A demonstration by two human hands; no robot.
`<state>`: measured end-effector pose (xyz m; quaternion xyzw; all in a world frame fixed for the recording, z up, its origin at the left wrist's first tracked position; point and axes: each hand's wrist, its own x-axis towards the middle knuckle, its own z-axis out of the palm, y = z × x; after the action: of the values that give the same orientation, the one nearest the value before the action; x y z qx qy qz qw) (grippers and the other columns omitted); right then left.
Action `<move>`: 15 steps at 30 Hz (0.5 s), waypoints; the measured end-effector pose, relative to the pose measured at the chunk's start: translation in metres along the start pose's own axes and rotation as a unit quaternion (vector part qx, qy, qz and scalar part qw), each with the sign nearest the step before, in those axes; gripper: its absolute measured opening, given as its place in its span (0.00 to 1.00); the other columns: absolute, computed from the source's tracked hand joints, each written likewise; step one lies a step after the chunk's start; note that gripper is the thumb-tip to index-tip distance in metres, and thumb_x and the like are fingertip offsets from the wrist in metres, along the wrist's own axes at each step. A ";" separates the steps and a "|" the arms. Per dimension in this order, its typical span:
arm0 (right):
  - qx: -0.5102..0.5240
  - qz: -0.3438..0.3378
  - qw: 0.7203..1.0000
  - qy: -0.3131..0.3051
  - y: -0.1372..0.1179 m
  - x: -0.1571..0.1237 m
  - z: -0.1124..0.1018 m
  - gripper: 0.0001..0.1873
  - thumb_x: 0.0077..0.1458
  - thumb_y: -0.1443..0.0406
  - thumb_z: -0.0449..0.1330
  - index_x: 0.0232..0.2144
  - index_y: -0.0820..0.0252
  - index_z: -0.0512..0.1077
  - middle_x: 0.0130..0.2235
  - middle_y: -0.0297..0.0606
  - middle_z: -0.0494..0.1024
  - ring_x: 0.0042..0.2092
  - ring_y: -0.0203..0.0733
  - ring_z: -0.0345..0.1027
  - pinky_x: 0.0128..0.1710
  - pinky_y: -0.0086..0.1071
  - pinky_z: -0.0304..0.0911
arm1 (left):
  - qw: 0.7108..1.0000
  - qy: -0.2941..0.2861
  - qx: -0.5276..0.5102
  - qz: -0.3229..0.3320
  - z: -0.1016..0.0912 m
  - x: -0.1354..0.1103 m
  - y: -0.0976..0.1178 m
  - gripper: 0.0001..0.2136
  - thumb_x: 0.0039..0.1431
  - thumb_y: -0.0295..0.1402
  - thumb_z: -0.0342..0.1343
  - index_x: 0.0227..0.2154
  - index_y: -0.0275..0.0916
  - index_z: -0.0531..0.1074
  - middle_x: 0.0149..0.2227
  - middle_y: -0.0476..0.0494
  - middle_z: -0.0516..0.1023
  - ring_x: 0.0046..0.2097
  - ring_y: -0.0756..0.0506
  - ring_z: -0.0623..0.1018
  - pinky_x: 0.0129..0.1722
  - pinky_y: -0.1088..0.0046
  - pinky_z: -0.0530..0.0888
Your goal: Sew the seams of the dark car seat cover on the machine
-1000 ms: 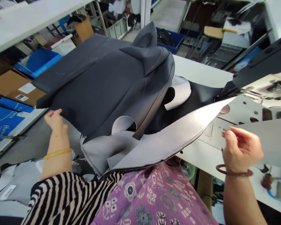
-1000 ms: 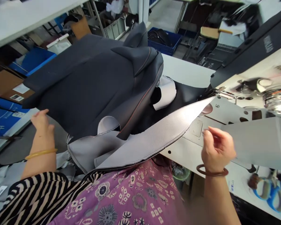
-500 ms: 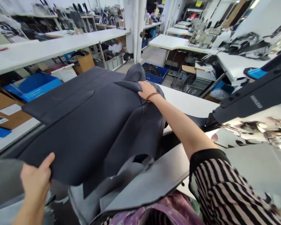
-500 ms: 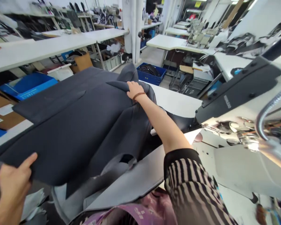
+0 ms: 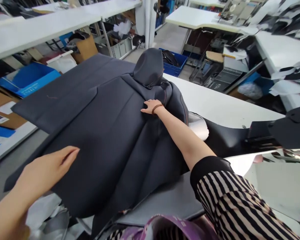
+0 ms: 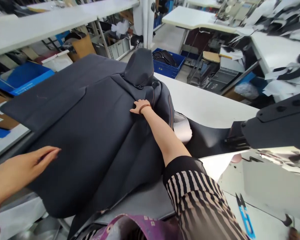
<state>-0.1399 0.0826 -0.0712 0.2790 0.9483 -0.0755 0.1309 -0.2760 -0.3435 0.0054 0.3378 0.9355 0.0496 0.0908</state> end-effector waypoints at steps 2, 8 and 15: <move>0.000 -0.003 1.000 0.007 0.000 -0.001 -0.001 0.36 0.62 0.46 0.50 0.64 0.60 0.63 0.64 0.49 0.66 0.61 0.56 0.65 0.61 0.45 0.58 | 0.998 0.041 0.020 0.035 0.002 0.016 0.018 0.22 0.51 0.58 0.40 0.31 0.55 0.75 0.37 0.55 0.83 0.42 0.37 0.82 0.45 0.59 0.76; -0.012 -0.005 0.999 0.031 -0.003 -0.001 0.003 0.36 0.62 0.46 0.51 0.62 0.63 0.66 0.60 0.52 0.69 0.59 0.59 0.66 0.58 0.47 0.59 | 0.979 0.083 0.021 0.186 0.024 0.062 0.038 0.21 0.55 0.48 0.40 0.35 0.44 0.75 0.45 0.42 0.82 0.50 0.36 0.78 0.58 0.56 0.71; -0.017 -0.015 0.997 0.073 -0.002 -0.006 0.013 0.34 0.63 0.46 0.50 0.61 0.63 0.67 0.59 0.52 0.70 0.58 0.58 0.66 0.57 0.46 0.59 | 0.942 0.022 0.046 0.332 0.043 0.186 0.228 0.24 0.66 0.36 0.45 0.61 0.34 0.67 0.59 0.35 0.72 0.61 0.37 0.69 0.62 0.59 0.66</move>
<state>-0.1338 0.0750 -0.0813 0.2675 0.9605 -0.0407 0.0653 -0.2658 -0.0486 -0.0274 0.6321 0.7731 0.0415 0.0331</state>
